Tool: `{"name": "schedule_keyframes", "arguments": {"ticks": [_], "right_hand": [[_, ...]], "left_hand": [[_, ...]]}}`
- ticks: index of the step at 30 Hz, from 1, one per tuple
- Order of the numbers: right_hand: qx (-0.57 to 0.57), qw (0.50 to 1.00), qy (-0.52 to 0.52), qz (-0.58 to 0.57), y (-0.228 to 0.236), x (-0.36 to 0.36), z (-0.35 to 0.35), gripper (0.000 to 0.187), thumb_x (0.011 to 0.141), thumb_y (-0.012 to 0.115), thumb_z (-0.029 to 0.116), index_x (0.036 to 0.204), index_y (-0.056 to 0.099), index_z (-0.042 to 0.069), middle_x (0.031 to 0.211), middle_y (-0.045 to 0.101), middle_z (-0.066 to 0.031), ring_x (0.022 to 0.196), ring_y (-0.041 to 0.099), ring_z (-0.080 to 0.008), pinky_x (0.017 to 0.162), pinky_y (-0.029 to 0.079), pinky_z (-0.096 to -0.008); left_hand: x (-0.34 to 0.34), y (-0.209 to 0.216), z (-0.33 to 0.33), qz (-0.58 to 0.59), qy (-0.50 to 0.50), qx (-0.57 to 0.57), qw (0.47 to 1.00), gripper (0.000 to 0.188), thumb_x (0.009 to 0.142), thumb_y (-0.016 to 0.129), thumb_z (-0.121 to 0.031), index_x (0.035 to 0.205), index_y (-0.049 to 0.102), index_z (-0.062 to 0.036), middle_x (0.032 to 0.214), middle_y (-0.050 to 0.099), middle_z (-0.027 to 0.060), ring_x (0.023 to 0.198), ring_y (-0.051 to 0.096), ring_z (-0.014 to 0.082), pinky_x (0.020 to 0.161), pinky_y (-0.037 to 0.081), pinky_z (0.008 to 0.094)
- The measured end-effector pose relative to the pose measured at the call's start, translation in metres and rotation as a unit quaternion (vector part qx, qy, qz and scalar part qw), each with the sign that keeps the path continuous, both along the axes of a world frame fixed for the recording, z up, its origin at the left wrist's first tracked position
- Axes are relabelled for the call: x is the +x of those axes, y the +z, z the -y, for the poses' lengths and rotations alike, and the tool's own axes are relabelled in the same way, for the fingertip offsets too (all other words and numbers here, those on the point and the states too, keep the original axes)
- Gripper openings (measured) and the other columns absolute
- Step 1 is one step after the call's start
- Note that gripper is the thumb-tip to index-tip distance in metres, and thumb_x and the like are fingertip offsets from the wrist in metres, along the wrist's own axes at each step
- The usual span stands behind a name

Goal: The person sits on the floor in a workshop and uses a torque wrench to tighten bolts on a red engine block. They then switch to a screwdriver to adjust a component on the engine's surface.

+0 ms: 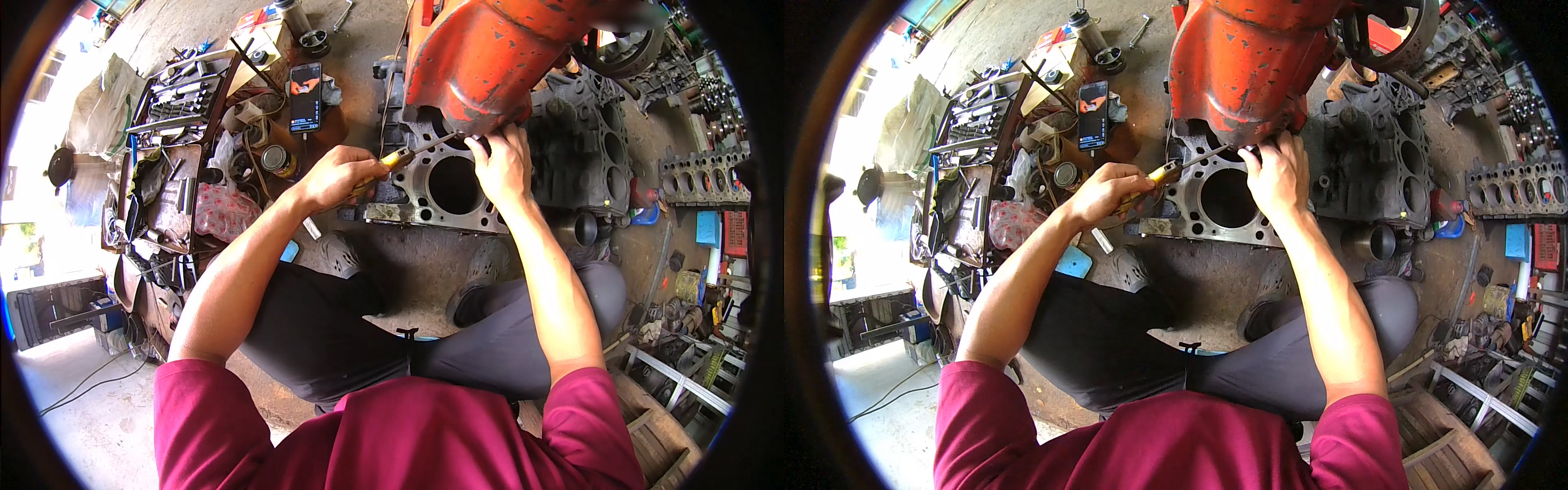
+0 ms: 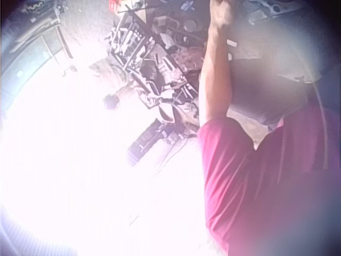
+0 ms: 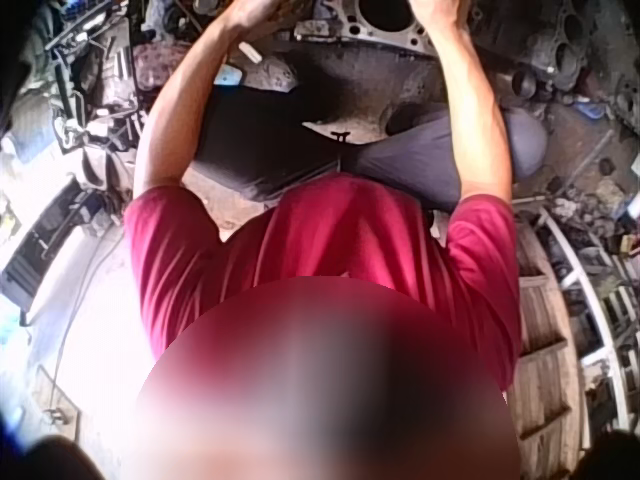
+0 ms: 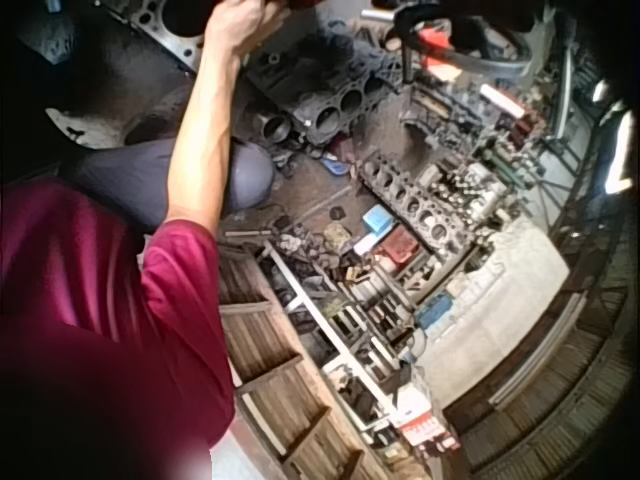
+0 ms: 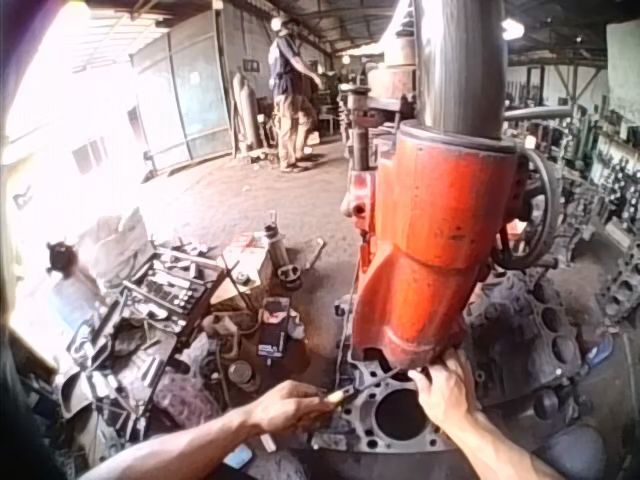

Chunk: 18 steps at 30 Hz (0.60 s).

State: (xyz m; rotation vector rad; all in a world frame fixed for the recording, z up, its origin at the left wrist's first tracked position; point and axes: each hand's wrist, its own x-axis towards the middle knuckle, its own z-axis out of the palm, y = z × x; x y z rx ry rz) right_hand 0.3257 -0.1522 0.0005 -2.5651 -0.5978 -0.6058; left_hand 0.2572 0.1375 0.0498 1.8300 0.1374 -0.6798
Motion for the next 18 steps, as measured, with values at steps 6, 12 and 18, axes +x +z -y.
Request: {"name": "schedule_keyframes", "arguments": {"ticks": [6, 12, 18], "right_hand": [[0.000, 1.000, 0.003, 0.014, -0.0019, 0.0018, 0.0001, 0.026, 0.082, 0.075, 0.027, 0.094, 0.070, 0.004, 0.104, 0.058, -0.0143, 0.098, 0.055, -0.0359, 0.083, 0.047, -0.0477], [0.002, 1.000, 0.004, 0.014, -0.0030, 0.0021, 0.0007, 0.026, 0.082, 0.076, 0.027, 0.093, 0.070, 0.004, 0.104, 0.058, -0.0141, 0.098, 0.055, -0.0358, 0.083, 0.047, -0.0477], [0.018, 1.000, 0.003, 0.015, -0.0021, 0.0007, -0.0002, 0.026, 0.082, 0.076, 0.027, 0.093, 0.071, 0.005, 0.104, 0.058, -0.0141, 0.098, 0.055, -0.0357, 0.083, 0.047, -0.0476]], "left_hand": [[-0.0014, 0.0027, 0.0025, 0.008, 0.009, 0.005, 1.000, 0.030, 0.095, 0.062, -0.031, 0.093, 0.072, -0.0025, 0.070, 0.063, 0.0027, 0.057, 0.054, 0.0086, 0.051, 0.043, 0.0256], [-0.0012, 0.0020, 0.0025, 0.012, 0.006, 0.002, 1.000, 0.030, 0.095, 0.062, -0.031, 0.093, 0.071, -0.0025, 0.070, 0.063, 0.0026, 0.056, 0.054, 0.0086, 0.051, 0.043, 0.0254], [0.0005, 0.0008, -0.0003, 0.008, -0.010, 0.004, 1.000, 0.033, 0.092, 0.062, -0.034, 0.095, 0.073, -0.0028, 0.073, 0.066, 0.0053, 0.063, 0.058, 0.0113, 0.055, 0.047, 0.0286]]}}
